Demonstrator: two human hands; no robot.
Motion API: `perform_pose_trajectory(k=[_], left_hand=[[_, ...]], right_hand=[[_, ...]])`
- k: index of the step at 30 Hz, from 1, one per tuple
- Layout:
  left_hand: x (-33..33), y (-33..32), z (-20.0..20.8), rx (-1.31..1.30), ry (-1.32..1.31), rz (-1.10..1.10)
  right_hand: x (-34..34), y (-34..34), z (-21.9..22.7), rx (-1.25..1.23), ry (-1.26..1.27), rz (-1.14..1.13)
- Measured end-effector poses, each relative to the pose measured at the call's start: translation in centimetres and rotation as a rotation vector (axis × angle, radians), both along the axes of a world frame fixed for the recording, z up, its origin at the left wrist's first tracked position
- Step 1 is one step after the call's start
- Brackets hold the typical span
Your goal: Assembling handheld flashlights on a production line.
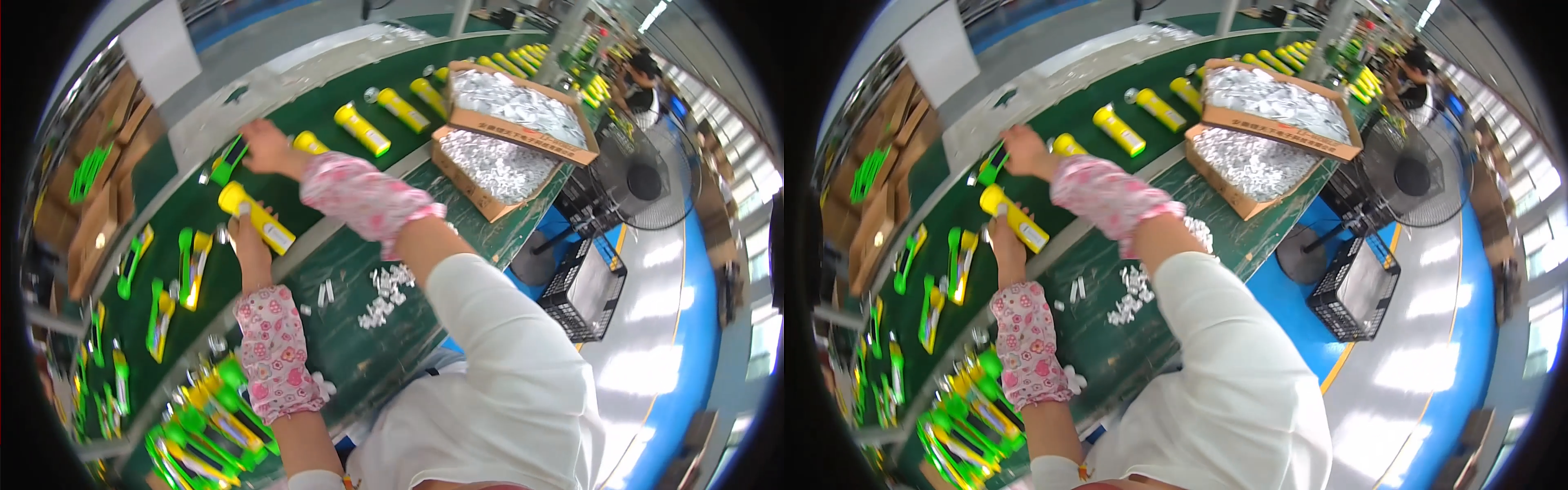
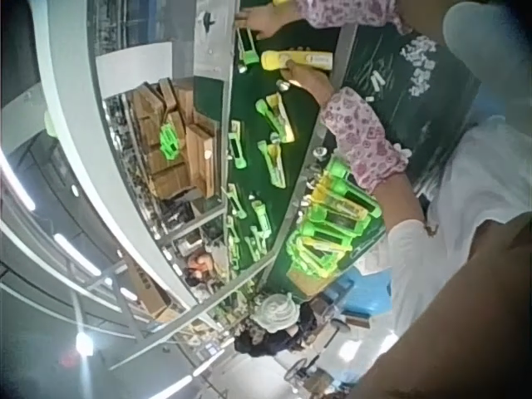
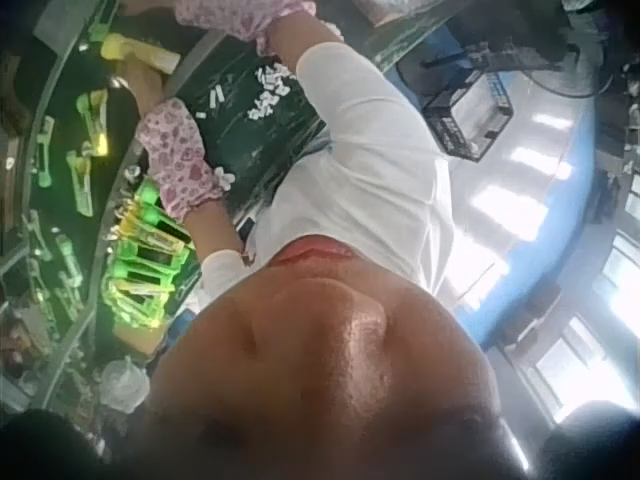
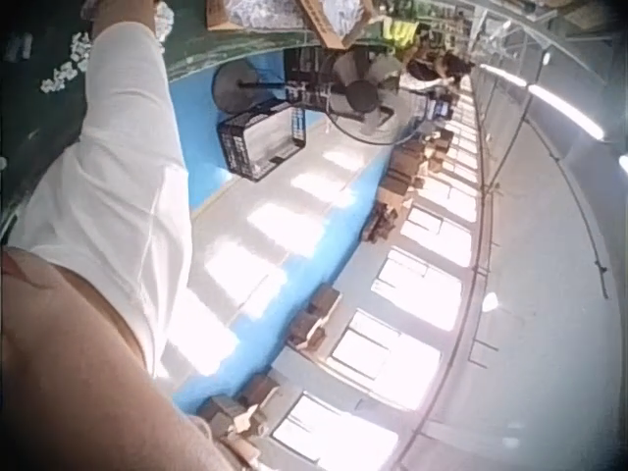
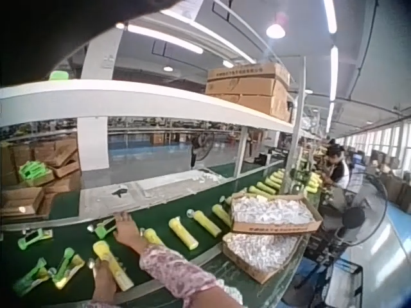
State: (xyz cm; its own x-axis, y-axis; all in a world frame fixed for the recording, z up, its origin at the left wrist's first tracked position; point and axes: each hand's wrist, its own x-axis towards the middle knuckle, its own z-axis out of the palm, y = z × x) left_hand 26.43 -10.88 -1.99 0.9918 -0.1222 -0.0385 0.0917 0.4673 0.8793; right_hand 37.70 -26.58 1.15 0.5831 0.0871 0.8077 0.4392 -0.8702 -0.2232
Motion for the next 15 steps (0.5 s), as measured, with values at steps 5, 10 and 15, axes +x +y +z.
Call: perform_pose_trajectory(k=[5,10,15], left_hand=[[6.0,-3.1,-5.9,0.801,-0.275,0.262],[6.4,-0.4,-6.0,1.003,-0.462,0.347],[4.0,-1.6,-3.3,1.030,-0.380,0.523]], right_hand=[[9.7,-1.4,-1.8,-0.493,0.421,-0.222],[13.8,2.1,-2.8,-0.619,0.647,-0.136],[11.3,-1.3,0.9,-0.606,0.755,0.088]])
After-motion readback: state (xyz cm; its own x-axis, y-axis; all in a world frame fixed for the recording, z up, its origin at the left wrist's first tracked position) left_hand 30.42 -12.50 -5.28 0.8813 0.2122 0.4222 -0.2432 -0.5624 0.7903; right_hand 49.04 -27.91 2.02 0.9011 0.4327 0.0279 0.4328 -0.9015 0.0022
